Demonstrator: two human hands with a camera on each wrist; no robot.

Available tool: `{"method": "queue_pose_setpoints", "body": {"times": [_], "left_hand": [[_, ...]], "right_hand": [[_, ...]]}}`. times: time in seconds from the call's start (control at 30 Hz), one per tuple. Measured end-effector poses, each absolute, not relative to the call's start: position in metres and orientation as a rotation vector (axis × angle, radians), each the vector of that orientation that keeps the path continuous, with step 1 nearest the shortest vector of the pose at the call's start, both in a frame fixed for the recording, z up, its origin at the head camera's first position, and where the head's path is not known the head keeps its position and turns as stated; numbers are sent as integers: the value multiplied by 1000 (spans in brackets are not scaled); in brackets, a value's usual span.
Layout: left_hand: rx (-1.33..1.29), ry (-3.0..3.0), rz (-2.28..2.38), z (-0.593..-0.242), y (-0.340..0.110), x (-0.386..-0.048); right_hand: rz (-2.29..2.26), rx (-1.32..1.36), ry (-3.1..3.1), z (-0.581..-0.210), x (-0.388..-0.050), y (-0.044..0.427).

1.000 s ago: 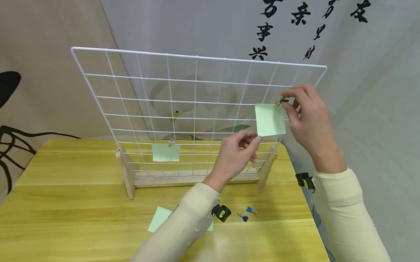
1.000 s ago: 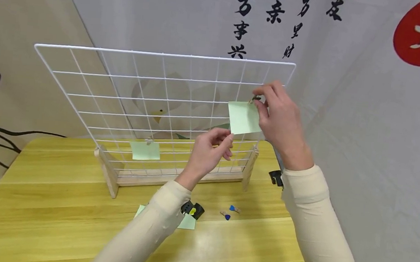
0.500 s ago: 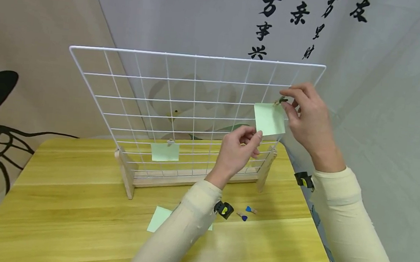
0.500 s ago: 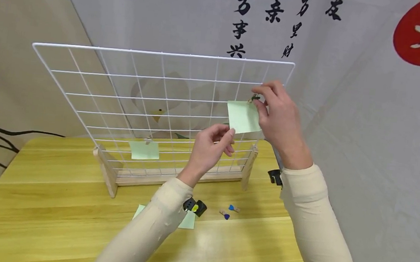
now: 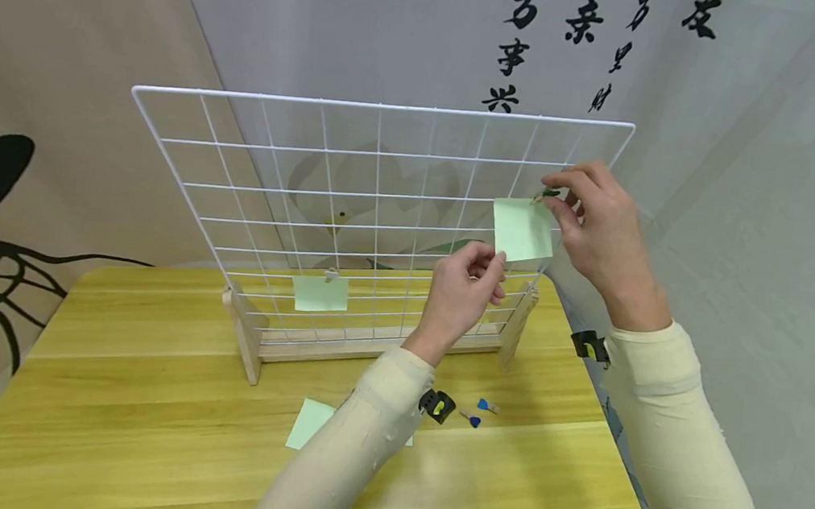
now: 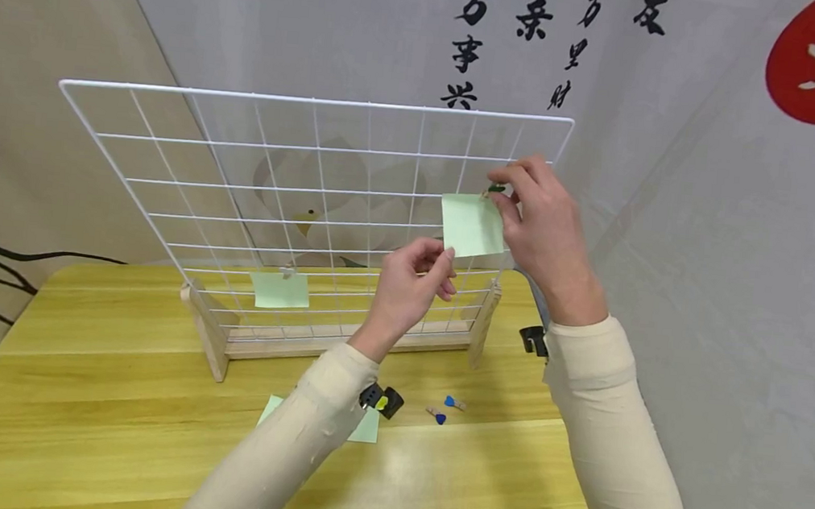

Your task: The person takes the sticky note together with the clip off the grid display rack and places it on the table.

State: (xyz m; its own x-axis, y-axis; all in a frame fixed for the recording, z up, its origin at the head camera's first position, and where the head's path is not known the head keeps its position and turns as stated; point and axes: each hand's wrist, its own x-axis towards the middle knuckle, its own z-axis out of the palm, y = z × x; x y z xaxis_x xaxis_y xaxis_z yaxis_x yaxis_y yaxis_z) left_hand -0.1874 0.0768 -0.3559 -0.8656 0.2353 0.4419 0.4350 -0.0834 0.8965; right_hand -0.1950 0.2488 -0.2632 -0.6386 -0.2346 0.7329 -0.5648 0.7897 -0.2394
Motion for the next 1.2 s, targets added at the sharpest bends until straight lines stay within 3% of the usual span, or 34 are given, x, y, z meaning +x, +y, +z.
{"method": "queue_pose_setpoints", "body": {"times": [1.2], "left_hand": [[-714,-1975,-2112,-365,80,-188]], "right_hand": [[629,576,-2306,-261,-193,253]]}}
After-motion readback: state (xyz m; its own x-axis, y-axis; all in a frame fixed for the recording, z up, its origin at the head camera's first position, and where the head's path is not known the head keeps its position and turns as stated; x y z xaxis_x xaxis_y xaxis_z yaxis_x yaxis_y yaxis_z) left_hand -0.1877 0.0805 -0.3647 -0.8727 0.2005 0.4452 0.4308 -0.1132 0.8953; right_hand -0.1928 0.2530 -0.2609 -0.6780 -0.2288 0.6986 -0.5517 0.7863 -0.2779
